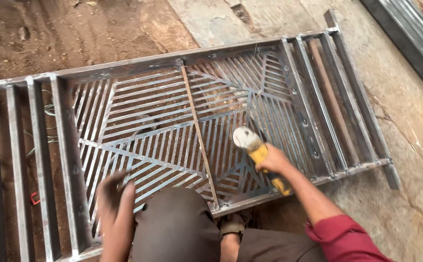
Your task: Grind and smooth the surface of a decorative metal gate using an angle grinder.
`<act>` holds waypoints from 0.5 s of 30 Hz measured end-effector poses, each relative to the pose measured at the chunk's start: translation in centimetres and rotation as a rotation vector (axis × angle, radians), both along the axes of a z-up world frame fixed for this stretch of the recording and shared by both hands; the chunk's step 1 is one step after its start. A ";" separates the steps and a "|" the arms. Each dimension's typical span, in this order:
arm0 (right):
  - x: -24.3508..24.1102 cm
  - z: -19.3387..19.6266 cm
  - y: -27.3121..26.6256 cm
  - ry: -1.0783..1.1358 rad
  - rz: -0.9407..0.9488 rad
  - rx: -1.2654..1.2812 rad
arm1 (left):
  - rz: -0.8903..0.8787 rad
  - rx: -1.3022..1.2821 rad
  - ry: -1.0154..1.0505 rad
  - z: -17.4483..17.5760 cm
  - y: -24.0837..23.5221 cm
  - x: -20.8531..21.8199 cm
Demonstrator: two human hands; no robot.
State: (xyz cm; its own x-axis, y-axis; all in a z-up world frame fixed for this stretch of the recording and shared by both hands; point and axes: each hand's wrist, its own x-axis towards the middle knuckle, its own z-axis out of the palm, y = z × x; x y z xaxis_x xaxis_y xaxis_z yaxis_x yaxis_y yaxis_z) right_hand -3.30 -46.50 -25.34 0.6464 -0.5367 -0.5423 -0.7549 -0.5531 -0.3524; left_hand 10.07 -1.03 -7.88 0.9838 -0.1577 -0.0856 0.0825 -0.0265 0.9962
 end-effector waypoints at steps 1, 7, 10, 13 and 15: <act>1.2 -1.0 -0.6 -0.001 0.008 0.002 | 0.008 0.002 -0.001 -4.6 0.0 1.3; 9.2 -4.9 -2.9 -0.323 -0.417 -0.023 | -0.234 1.148 0.042 -19.5 -2.2 6.5; 12.4 -6.2 -2.4 -0.412 -0.545 0.048 | -0.387 1.403 0.241 -21.9 -3.9 7.7; 14.5 -5.2 0.8 -0.270 -0.346 -0.044 | -0.487 1.470 0.383 -22.9 -4.3 7.7; 16.8 -3.7 4.2 -0.235 -0.174 -0.040 | -0.484 1.436 0.415 -23.2 -3.9 7.4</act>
State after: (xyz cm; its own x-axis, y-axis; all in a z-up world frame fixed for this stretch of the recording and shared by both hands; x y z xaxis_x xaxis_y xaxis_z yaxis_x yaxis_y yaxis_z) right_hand 13.50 -42.31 -29.08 0.6482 -0.6681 -0.3653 -0.7400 -0.4395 -0.5091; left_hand 17.43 -4.96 -31.04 0.7365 0.0089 -0.6763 0.0373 -0.9989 0.0275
